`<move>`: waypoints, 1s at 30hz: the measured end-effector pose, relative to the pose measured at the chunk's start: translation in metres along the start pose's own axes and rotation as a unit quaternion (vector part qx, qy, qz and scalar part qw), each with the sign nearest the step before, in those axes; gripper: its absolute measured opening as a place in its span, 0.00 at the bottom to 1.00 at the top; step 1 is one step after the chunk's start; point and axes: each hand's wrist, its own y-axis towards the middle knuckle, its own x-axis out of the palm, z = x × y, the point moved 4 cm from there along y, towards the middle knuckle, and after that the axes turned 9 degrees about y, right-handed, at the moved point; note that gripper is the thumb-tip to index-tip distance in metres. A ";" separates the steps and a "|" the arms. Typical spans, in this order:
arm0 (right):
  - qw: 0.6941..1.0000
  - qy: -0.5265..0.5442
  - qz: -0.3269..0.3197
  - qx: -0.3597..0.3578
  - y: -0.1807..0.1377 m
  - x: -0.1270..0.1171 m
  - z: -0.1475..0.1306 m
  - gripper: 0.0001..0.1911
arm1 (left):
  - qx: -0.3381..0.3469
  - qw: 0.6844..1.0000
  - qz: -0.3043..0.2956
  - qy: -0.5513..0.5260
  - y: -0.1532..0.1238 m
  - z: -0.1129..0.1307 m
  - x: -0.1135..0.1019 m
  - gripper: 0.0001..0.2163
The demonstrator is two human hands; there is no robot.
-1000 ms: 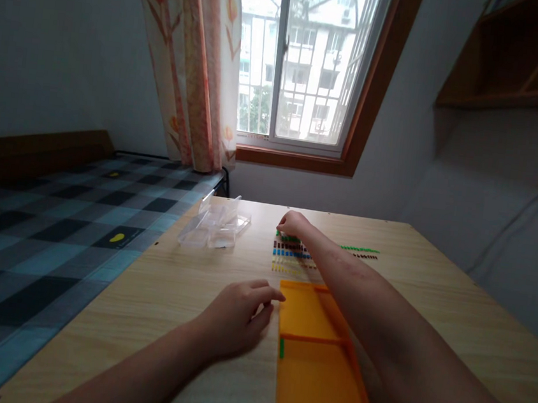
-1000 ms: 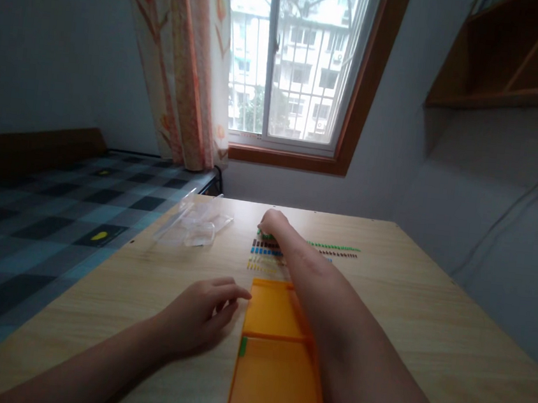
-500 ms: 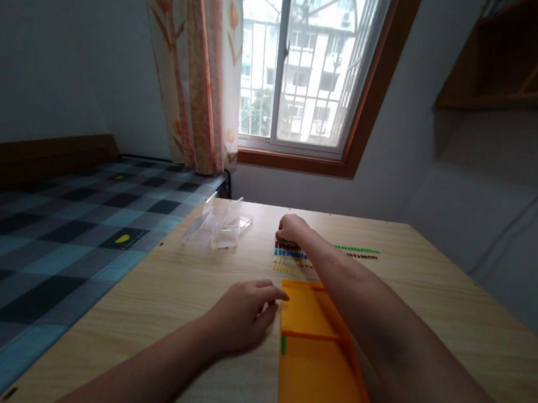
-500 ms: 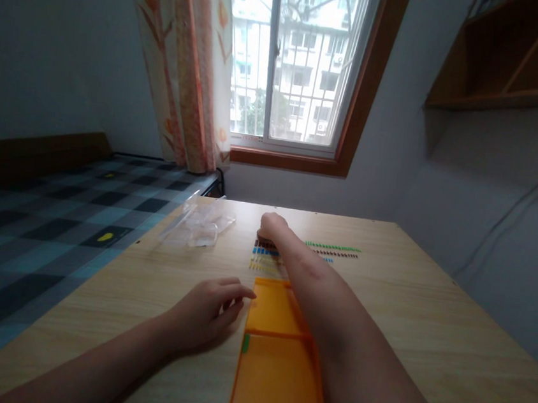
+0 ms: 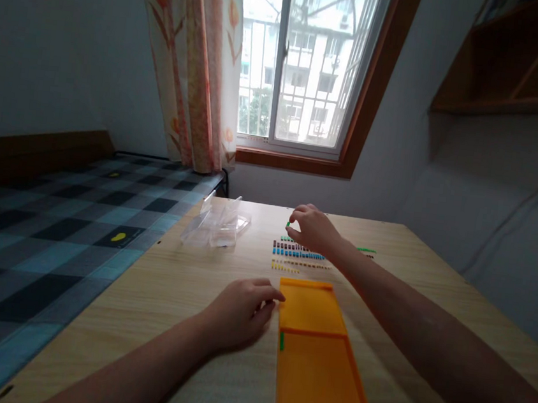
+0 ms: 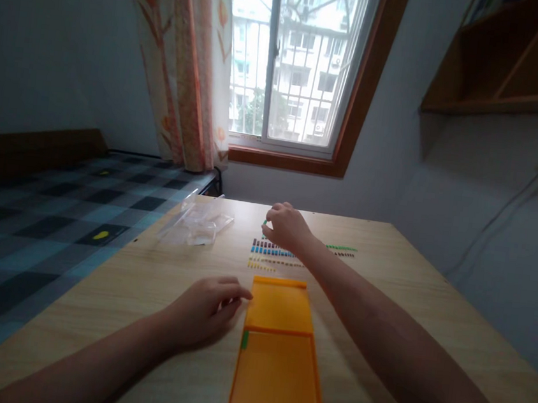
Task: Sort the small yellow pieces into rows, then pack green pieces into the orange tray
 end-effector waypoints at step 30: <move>0.975 0.108 -0.005 -0.196 -0.185 0.005 -0.066 0.10 | 0.133 0.991 0.010 0.029 -0.007 0.020 -0.010 0.17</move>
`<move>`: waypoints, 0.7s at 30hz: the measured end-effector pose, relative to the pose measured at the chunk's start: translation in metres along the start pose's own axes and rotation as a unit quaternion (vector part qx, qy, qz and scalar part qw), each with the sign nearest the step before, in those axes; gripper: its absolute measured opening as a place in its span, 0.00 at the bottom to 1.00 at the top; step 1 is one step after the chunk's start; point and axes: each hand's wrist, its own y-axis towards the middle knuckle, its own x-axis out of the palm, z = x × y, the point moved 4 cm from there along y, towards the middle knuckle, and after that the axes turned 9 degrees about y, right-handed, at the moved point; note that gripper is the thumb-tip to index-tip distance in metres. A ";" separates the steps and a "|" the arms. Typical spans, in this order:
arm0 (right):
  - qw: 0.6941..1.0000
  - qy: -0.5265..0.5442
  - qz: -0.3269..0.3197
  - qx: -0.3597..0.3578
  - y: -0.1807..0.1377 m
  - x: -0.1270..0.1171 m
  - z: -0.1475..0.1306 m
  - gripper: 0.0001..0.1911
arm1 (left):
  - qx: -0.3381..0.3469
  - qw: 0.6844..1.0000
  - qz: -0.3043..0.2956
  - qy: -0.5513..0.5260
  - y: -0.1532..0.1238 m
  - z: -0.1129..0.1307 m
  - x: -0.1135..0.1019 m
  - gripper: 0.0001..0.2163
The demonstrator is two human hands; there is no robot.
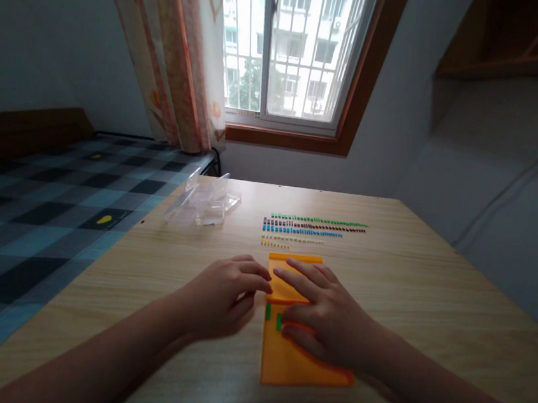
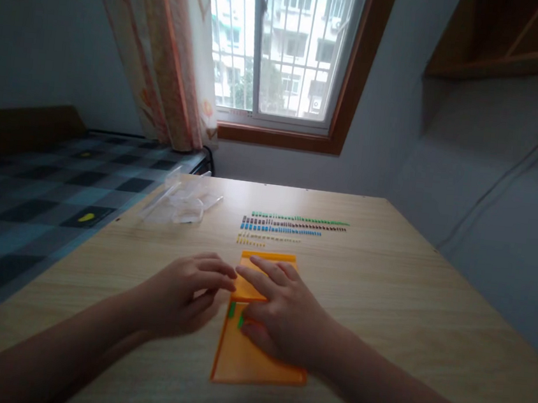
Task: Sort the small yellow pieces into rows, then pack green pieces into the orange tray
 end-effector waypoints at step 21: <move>1.000 0.012 -0.019 -0.004 0.000 0.009 0.015 0.12 | -0.027 0.996 -0.079 0.010 -0.001 -0.003 0.005 0.12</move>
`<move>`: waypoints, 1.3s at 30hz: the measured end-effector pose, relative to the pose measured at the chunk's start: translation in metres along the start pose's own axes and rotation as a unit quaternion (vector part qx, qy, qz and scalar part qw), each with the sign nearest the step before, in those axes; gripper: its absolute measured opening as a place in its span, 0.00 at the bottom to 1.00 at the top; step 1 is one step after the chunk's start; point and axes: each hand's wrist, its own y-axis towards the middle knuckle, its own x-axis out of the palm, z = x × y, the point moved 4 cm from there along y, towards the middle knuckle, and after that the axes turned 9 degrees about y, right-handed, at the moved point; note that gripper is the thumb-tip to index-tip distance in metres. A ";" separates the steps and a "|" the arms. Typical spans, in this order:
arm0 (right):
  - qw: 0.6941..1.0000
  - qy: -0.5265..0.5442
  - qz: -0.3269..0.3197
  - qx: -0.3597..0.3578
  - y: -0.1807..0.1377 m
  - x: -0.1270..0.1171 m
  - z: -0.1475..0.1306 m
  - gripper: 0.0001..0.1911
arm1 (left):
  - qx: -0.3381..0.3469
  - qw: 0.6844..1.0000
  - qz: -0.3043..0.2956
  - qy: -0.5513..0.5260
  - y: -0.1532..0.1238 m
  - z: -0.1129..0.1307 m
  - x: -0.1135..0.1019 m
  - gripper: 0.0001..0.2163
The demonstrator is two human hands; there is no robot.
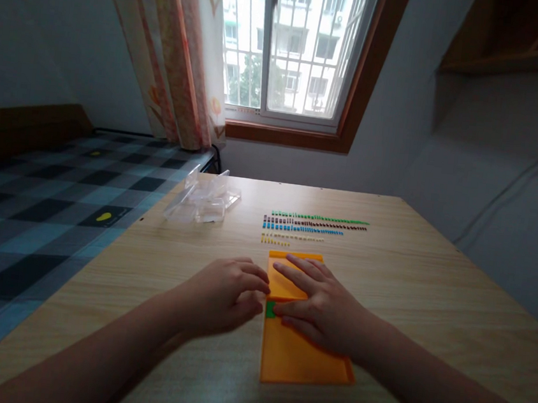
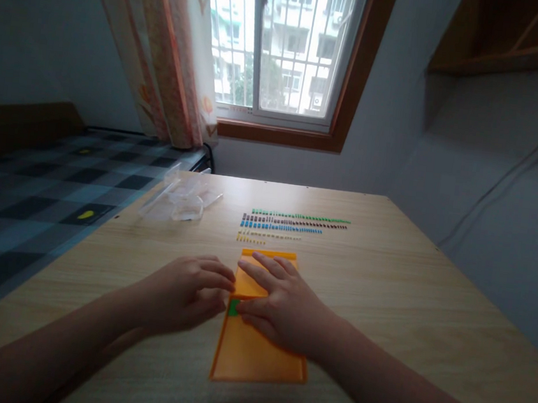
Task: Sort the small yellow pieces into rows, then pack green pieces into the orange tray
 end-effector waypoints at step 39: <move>1.000 0.022 0.005 0.004 -0.002 0.001 -0.004 0.10 | 0.007 1.000 0.016 0.001 0.000 0.000 0.000 0.10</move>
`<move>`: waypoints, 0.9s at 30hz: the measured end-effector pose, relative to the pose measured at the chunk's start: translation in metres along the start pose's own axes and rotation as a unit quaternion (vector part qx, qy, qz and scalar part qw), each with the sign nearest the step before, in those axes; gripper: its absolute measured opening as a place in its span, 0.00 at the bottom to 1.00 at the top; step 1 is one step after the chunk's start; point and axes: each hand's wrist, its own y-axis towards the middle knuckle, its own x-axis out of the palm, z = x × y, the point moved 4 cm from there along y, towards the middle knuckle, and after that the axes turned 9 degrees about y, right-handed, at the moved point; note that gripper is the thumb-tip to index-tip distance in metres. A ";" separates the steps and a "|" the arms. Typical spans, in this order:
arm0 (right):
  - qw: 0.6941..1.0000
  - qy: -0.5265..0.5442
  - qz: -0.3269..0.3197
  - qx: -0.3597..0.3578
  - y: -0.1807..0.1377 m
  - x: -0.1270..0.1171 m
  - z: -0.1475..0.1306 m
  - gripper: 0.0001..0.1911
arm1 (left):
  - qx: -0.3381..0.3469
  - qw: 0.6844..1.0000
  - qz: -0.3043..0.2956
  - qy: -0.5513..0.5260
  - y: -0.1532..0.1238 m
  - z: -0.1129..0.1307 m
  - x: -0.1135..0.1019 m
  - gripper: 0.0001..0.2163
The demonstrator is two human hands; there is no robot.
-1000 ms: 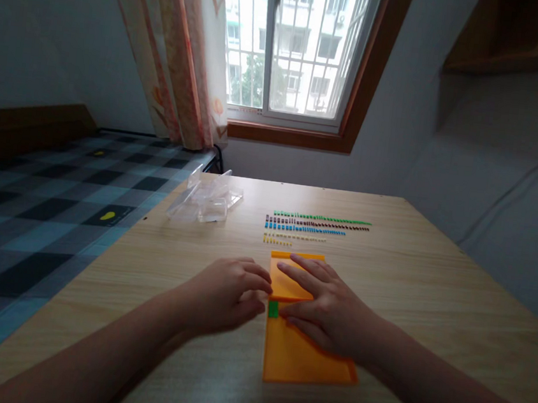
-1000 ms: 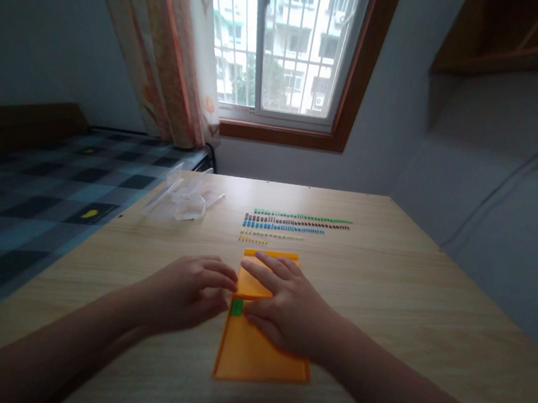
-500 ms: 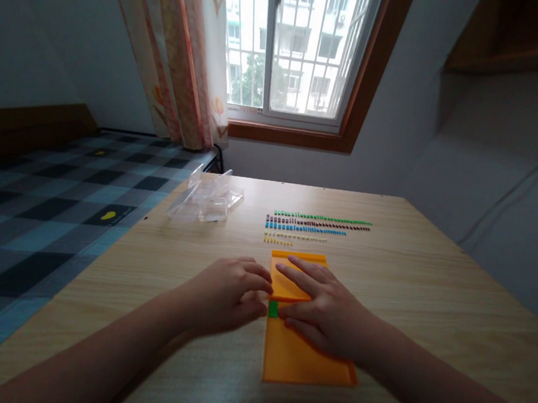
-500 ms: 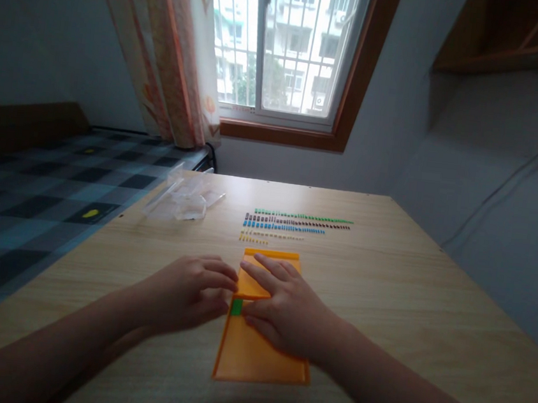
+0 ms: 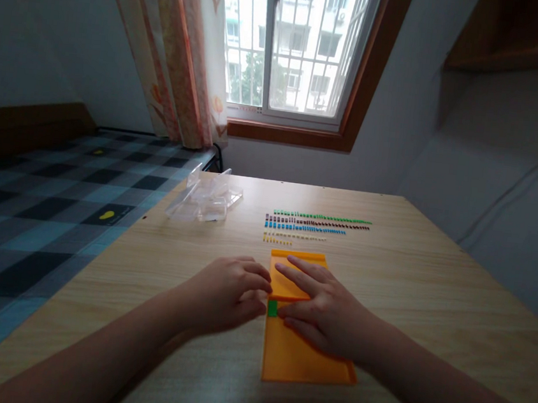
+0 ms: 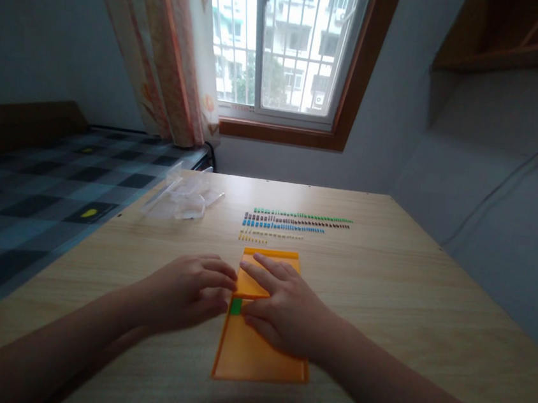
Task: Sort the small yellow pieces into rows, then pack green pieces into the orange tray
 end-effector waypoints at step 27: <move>0.959 0.025 0.091 0.267 0.112 -0.051 0.151 0.08 | -0.225 0.961 0.076 -0.140 0.003 -0.058 0.015 0.18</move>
